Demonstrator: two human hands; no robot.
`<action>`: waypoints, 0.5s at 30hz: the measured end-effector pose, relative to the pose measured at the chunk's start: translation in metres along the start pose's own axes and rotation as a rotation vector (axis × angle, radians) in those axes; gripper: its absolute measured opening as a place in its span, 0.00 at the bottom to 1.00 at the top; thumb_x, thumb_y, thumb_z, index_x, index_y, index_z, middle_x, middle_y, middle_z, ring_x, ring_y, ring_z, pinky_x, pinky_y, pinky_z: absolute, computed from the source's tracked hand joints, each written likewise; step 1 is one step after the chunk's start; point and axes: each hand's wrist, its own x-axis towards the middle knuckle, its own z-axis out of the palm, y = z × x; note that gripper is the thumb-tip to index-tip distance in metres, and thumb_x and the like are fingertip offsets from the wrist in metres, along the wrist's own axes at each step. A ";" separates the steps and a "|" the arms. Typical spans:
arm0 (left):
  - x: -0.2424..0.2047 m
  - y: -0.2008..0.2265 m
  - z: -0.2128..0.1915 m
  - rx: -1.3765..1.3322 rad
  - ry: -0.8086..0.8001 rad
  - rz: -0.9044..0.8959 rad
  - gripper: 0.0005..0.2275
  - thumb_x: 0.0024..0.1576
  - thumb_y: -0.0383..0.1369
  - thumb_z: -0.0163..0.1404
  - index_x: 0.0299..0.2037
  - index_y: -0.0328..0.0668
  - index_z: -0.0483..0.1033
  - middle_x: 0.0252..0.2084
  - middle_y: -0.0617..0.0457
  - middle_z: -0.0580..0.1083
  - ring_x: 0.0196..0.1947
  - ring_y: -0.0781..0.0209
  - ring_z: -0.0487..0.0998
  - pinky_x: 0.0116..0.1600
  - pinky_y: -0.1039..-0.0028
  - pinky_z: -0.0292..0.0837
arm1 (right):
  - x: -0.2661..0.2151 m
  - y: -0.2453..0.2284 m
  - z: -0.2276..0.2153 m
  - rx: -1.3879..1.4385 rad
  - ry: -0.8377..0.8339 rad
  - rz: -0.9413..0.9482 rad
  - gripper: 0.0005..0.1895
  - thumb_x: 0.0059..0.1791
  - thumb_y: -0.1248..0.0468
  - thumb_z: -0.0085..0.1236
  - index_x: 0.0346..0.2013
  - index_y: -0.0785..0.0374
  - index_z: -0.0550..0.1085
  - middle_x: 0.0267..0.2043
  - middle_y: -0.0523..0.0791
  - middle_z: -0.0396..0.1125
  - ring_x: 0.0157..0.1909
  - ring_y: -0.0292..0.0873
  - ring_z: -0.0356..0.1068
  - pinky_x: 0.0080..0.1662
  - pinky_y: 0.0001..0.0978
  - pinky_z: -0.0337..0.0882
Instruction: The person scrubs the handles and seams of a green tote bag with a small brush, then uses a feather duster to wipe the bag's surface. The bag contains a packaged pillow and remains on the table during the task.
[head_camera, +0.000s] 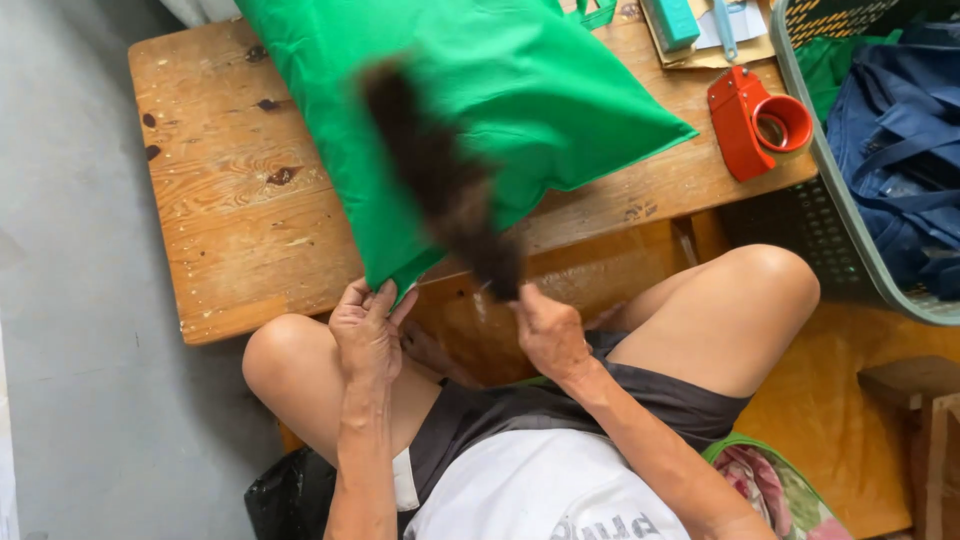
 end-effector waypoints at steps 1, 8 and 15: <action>-0.002 0.002 0.000 -0.009 0.019 0.014 0.11 0.55 0.17 0.57 0.46 0.35 0.76 0.40 0.41 0.80 0.43 0.46 0.85 0.53 0.45 0.81 | -0.004 -0.011 0.005 -0.147 -0.095 -0.195 0.14 0.54 0.56 0.49 0.24 0.47 0.65 0.16 0.38 0.63 0.24 0.43 0.72 0.29 0.32 0.71; 0.027 -0.002 -0.034 -0.082 0.193 0.105 0.13 0.54 0.20 0.60 0.48 0.37 0.77 0.40 0.43 0.80 0.38 0.51 0.86 0.46 0.57 0.87 | 0.017 0.011 -0.045 0.226 0.116 0.363 0.14 0.59 0.61 0.48 0.35 0.68 0.71 0.27 0.63 0.70 0.37 0.69 0.73 0.38 0.57 0.72; 0.016 -0.016 -0.004 -0.402 0.264 0.079 0.12 0.55 0.25 0.62 0.47 0.46 0.79 0.42 0.45 0.81 0.43 0.47 0.85 0.54 0.45 0.82 | 0.024 -0.003 -0.078 0.278 0.266 0.094 0.16 0.61 0.61 0.42 0.30 0.61 0.69 0.12 0.46 0.61 0.16 0.47 0.65 0.25 0.30 0.66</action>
